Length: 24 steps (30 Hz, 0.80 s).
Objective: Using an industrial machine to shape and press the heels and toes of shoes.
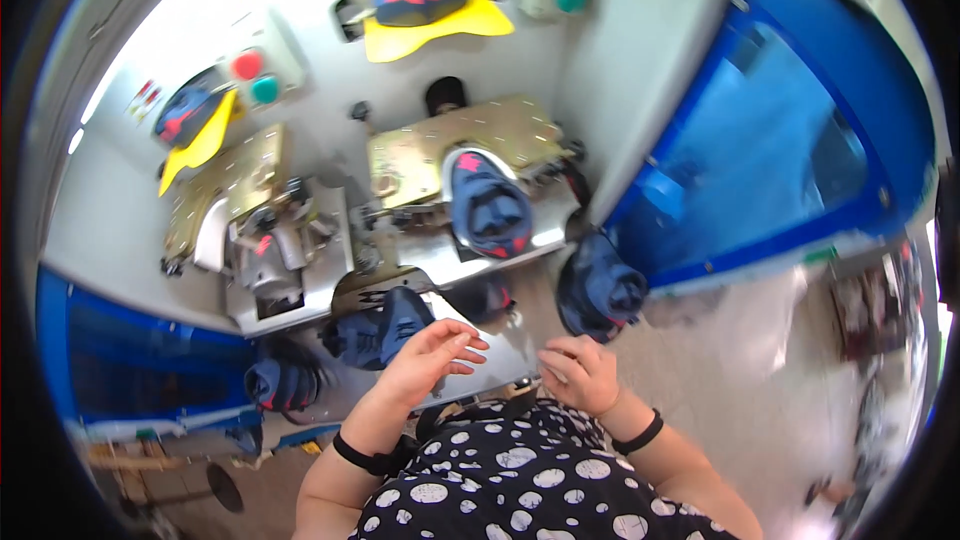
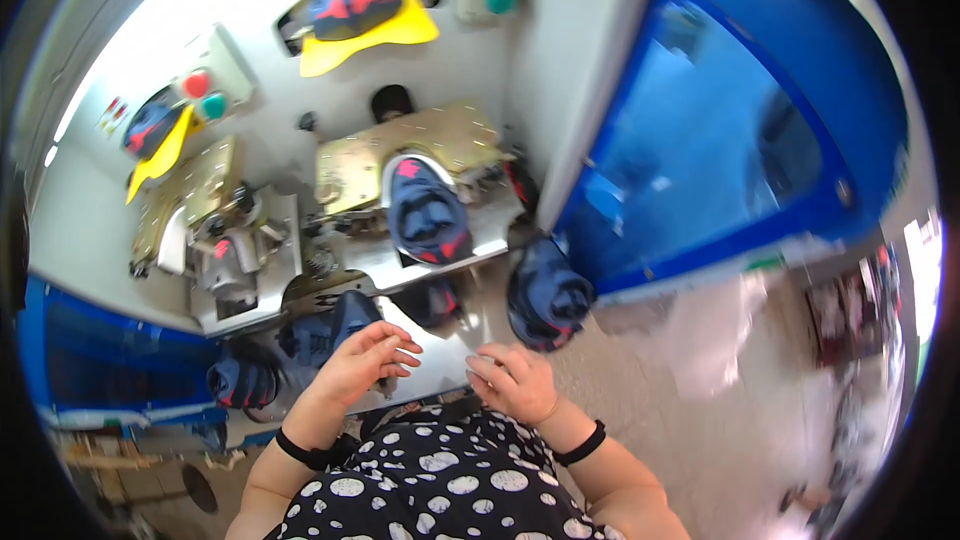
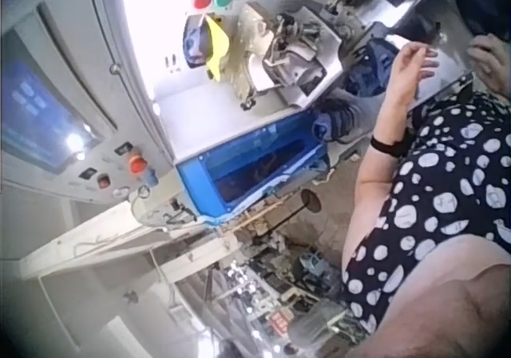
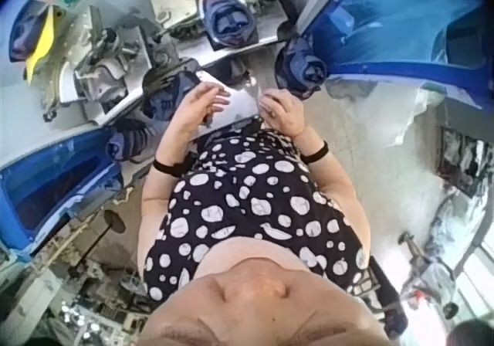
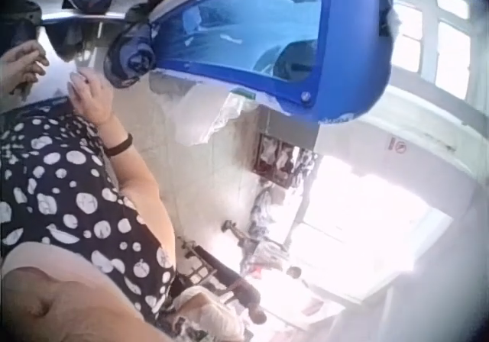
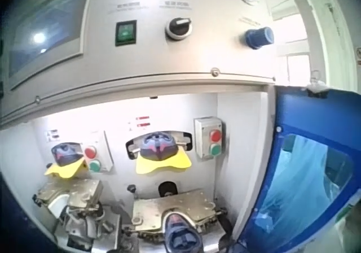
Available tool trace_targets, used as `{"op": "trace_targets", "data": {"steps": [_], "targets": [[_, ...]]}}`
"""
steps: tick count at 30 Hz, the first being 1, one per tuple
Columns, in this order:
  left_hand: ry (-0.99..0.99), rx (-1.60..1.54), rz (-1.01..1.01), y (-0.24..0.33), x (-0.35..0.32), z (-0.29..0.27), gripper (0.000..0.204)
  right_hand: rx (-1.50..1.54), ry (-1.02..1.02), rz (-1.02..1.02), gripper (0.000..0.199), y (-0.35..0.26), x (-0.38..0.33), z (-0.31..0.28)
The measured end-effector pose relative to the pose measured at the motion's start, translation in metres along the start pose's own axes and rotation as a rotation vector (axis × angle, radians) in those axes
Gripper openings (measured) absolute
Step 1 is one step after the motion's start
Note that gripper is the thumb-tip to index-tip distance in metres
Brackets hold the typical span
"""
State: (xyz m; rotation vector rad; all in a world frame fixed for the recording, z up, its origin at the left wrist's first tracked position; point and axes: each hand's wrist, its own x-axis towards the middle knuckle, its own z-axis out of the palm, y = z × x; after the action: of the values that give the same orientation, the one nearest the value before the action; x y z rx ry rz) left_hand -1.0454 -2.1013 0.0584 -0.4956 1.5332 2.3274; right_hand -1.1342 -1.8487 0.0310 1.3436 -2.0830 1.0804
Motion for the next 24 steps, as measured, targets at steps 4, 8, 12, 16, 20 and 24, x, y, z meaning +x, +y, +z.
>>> {"op": "trace_targets", "data": {"steps": [4, 8, 12, 16, 20, 24], "targets": [[0.199, -0.078, 0.071, 0.001, -0.023, -0.011, 0.029, 0.255, 0.049, -0.100, 0.032, -0.007, 0.060, 0.029], [0.388, -0.158, 0.196, -0.005, -0.065, -0.032, 0.025, 0.452, 0.047, -0.172, 0.029, -0.037, 0.113, 0.062], [0.542, -0.252, 0.269, -0.014, -0.111, -0.060, 0.021, 0.626, -0.037, -0.212, 0.029, -0.090, 0.172, 0.093], [0.614, -0.306, 0.317, -0.013, -0.148, -0.087, 0.018, 0.513, -0.106, -0.284, 0.026, -0.129, 0.266, 0.127], [0.620, -0.268, 0.346, -0.009, -0.179, -0.112, 0.016, 0.281, 0.088, -0.458, 0.022, -0.159, 0.387, 0.180], [0.587, -0.245, 0.386, -0.009, -0.207, -0.144, 0.017, -0.522, 0.018, -0.253, 0.015, -0.172, 0.456, 0.208]]}}
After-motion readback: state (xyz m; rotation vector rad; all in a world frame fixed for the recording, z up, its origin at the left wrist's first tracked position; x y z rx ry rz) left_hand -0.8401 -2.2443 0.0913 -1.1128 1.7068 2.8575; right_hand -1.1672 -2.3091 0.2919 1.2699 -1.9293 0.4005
